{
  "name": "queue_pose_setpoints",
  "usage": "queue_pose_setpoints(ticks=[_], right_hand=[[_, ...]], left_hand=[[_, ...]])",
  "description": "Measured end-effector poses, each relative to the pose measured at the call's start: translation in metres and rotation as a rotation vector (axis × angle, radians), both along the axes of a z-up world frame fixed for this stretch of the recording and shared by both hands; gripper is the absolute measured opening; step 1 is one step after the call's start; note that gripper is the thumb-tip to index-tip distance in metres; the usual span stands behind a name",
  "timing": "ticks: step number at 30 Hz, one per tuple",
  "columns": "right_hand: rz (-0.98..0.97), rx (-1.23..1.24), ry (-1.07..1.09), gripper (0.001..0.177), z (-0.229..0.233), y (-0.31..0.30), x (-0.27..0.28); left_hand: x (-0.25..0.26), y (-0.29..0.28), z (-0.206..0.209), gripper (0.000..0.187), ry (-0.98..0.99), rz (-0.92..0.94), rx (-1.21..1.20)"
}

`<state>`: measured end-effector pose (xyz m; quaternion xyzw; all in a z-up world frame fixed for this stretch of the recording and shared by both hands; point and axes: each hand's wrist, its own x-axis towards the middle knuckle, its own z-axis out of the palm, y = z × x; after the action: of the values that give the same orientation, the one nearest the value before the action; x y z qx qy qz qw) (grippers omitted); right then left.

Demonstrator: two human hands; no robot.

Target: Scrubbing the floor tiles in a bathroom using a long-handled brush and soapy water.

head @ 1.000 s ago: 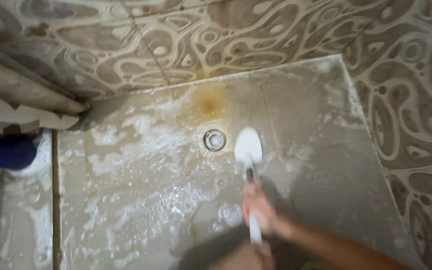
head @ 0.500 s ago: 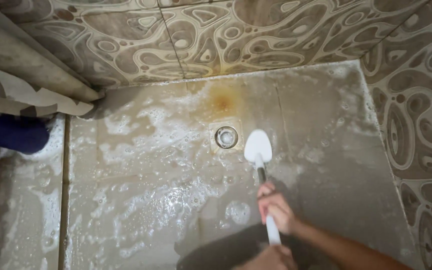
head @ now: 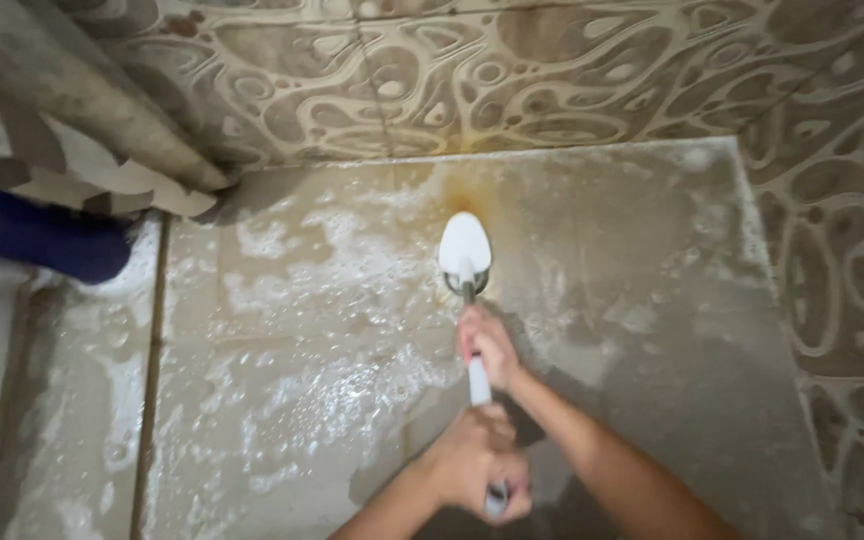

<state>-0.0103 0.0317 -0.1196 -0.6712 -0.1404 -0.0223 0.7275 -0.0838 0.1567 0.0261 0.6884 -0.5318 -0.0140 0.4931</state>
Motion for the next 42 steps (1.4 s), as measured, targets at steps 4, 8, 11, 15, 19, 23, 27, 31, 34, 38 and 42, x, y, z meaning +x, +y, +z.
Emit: queue_pose_setpoints(ticks=[4,8,11,15,19,23,27,31,34,38,42], right_hand=[[-0.086,-0.022,-0.181,0.044,-0.035,-0.011,0.091],[-0.106,0.225,-0.063,0.047,-0.016,-0.007,0.149],[-0.115,0.074,-0.001,0.044,0.000,0.017,0.040],[-0.054,0.206,0.060,0.037,0.019,0.042,0.021],[-0.107,0.154,-0.005,0.042,0.004,0.038,0.129],[-0.174,-0.150,-0.127,0.046,-0.054,0.045,0.160],[-0.105,0.227,0.198,0.030,0.013,0.096,0.048],[-0.091,0.220,0.218,0.038,0.018,0.115,0.065],[-0.137,-0.184,0.220,0.040,0.016,0.106,0.130],[-0.231,-0.513,0.378,0.036,0.033,0.107,0.152],[-0.225,-0.238,0.363,0.029,0.042,0.154,0.056]], left_hand=[[0.072,-0.014,-0.019,0.021,0.073,0.107,-0.105],[0.111,-0.024,0.017,0.027,0.096,0.257,-0.251],[0.041,0.013,0.012,0.021,0.280,-0.019,-0.163],[0.017,0.027,0.011,0.036,0.109,0.052,-0.143],[0.099,0.017,-0.001,0.026,0.174,0.204,-0.279],[0.089,0.037,0.043,0.028,0.167,0.501,-0.277],[0.009,0.067,0.033,0.023,0.020,0.543,-0.164],[0.022,0.075,0.031,0.019,0.110,0.596,-0.421],[0.070,0.080,0.015,0.023,0.110,0.719,-0.449],[0.093,0.077,0.016,0.039,0.255,0.722,-0.701],[0.013,0.128,-0.013,0.035,0.404,0.963,-0.564]])
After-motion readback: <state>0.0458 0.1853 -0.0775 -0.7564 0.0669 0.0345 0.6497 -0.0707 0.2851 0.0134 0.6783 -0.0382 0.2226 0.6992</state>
